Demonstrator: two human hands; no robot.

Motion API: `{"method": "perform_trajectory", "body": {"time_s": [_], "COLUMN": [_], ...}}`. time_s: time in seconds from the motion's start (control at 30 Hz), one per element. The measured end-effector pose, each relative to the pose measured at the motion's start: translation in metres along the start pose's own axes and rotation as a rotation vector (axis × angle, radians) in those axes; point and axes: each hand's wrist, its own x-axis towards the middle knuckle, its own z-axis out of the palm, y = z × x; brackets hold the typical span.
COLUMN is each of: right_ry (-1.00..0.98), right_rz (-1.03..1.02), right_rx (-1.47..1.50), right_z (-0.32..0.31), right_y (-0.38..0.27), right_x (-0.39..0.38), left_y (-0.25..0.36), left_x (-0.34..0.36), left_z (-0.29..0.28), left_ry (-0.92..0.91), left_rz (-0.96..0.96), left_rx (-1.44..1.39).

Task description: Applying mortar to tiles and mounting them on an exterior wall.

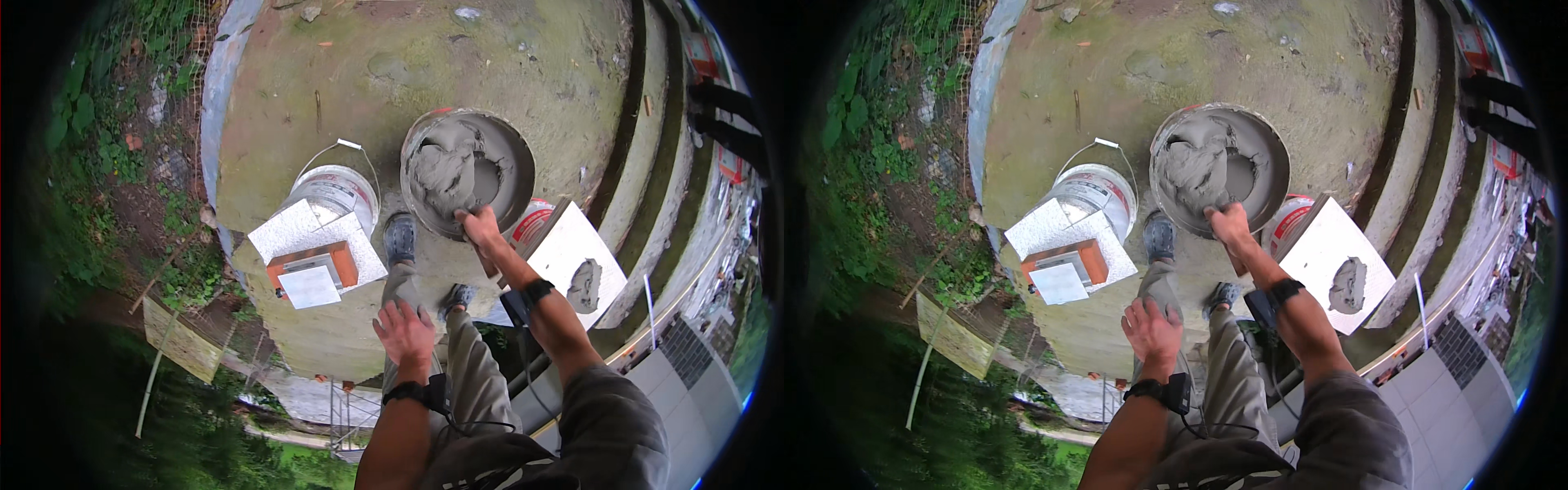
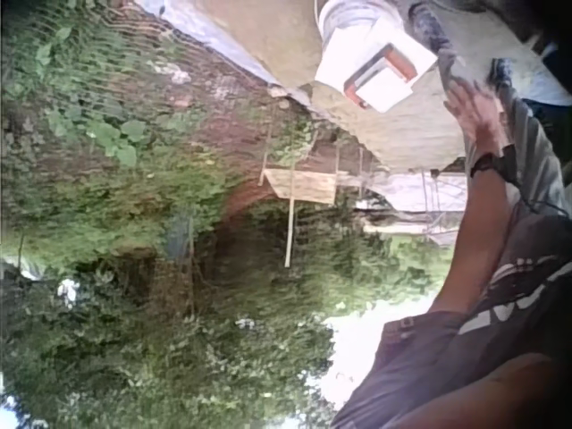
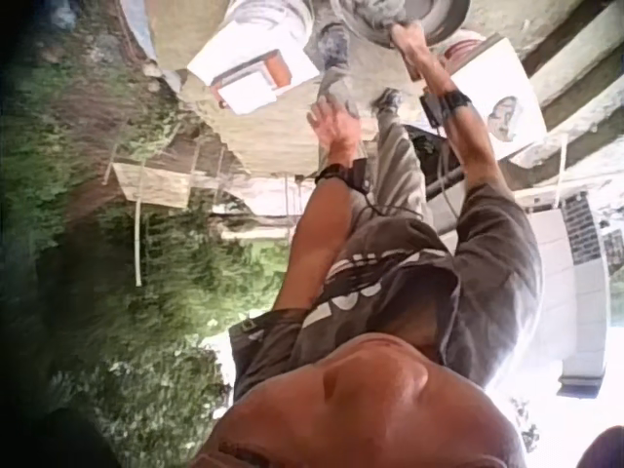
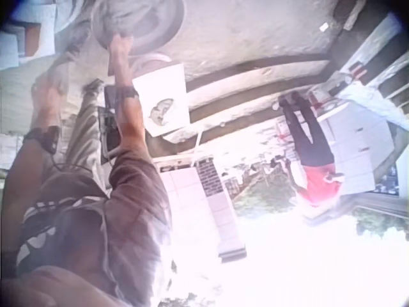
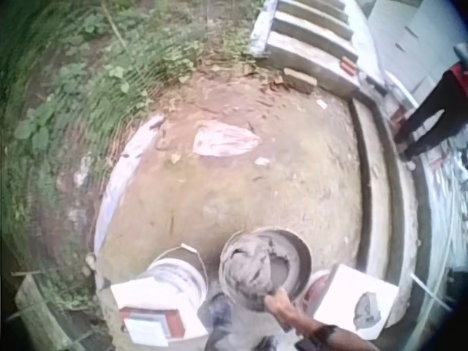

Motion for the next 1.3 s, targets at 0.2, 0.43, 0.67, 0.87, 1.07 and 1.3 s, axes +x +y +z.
{"method": "perform_trajectory", "body": {"time_s": [0.2, 0.43, 0.67, 0.87, 1.07, 1.3], "right_ry": [-0.011, -0.02, -0.022, 0.001, 0.486, 0.706], "right_rz": [-0.034, -0.302, -0.403, -0.497, -0.6, -0.254], "right_rx": [0.105, 0.16, 0.292, 0.341, -0.081, -0.504], "right_z": [0.008, -0.02, -0.059, -0.137, -0.253, -0.326], "right_y": [0.006, 0.027, 0.073, 0.119, 0.232, 0.363], "right_x": [-0.014, -0.037, -0.069, -0.148, -0.268, -0.288], "left_y": [-0.002, 0.007, 0.018, 0.025, 0.039, 0.06], "left_x": [-0.008, -0.04, -0.089, -0.114, -0.133, -0.142], "left_z": [0.001, 0.01, 0.037, 0.045, 0.05, 0.057], "left_ry": [-0.014, 0.049, 0.023, 0.039, 0.181, 0.193], "left_rz": [0.015, 0.075, 0.113, 0.097, 0.143, 0.196], "left_rx": [0.069, 0.122, 0.144, 0.259, 0.286, 0.29]}}
